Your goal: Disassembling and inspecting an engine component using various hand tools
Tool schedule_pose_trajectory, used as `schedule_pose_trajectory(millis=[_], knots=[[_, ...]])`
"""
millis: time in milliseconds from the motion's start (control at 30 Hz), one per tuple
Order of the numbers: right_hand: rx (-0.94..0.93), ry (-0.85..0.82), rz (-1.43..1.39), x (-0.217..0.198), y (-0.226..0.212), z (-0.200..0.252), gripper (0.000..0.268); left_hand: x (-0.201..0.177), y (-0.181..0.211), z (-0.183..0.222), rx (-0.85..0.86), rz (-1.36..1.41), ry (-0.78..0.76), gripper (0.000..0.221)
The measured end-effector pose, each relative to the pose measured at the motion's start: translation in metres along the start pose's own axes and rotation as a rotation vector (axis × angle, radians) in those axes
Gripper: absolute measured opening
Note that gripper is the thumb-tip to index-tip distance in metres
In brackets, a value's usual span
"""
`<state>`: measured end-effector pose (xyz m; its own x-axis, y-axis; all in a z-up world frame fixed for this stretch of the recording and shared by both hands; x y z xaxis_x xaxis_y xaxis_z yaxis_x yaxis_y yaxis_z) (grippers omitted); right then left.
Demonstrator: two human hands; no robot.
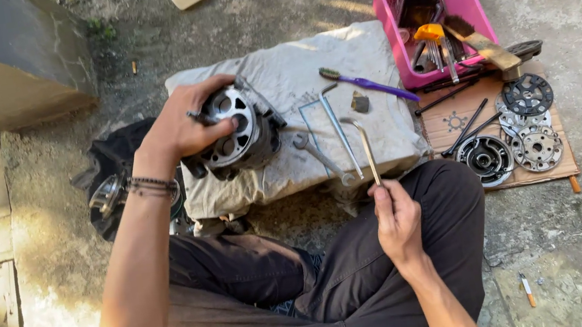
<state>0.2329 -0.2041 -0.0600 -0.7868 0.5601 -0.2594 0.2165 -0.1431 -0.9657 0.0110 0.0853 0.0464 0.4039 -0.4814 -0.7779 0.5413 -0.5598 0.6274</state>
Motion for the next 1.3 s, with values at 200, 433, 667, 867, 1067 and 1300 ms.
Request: schedule_pose_trajectory(millis=[200,433,667,867,1067,1300], knots=[[-0.162,-0.108,0.125,0.007,-0.115,-0.035,0.027,0.002,0.013,-0.019,-0.069,-0.138,-0.079,0.058],[-0.129,-0.255,0.289,0.021,-0.153,-0.057,0.023,0.005,0.009,-0.017,-0.108,-0.158,-0.081,0.057],[-0.187,-0.237,0.237,0.027,-0.149,-0.056,0.027,0.004,0.005,-0.011,-0.073,-0.149,-0.049,0.057],[-0.202,-0.166,0.298,0.003,-0.181,-0.051,0.026,0.004,0.006,-0.008,-0.054,-0.143,-0.042,0.056],[-0.094,-0.294,0.412,0.024,-0.16,-0.056,0.025,0.006,0.006,-0.01,-0.036,-0.141,-0.031,0.054],[-0.454,0.233,0.201,-0.001,-0.148,-0.049,0.036,0.004,0.009,-0.01,-0.033,-0.155,-0.014,0.052]])
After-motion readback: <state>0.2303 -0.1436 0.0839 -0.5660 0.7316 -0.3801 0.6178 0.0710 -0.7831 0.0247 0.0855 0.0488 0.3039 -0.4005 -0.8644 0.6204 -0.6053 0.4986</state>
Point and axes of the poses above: each hand's wrist, its own z-axis away from the middle knuckle, its own x-axis out of the palm, y = z × x, the point moved 6 cm from there along -z, towards the middle knuckle, and after that the axes turned 3 degrees about x, right-handed, at the moved point
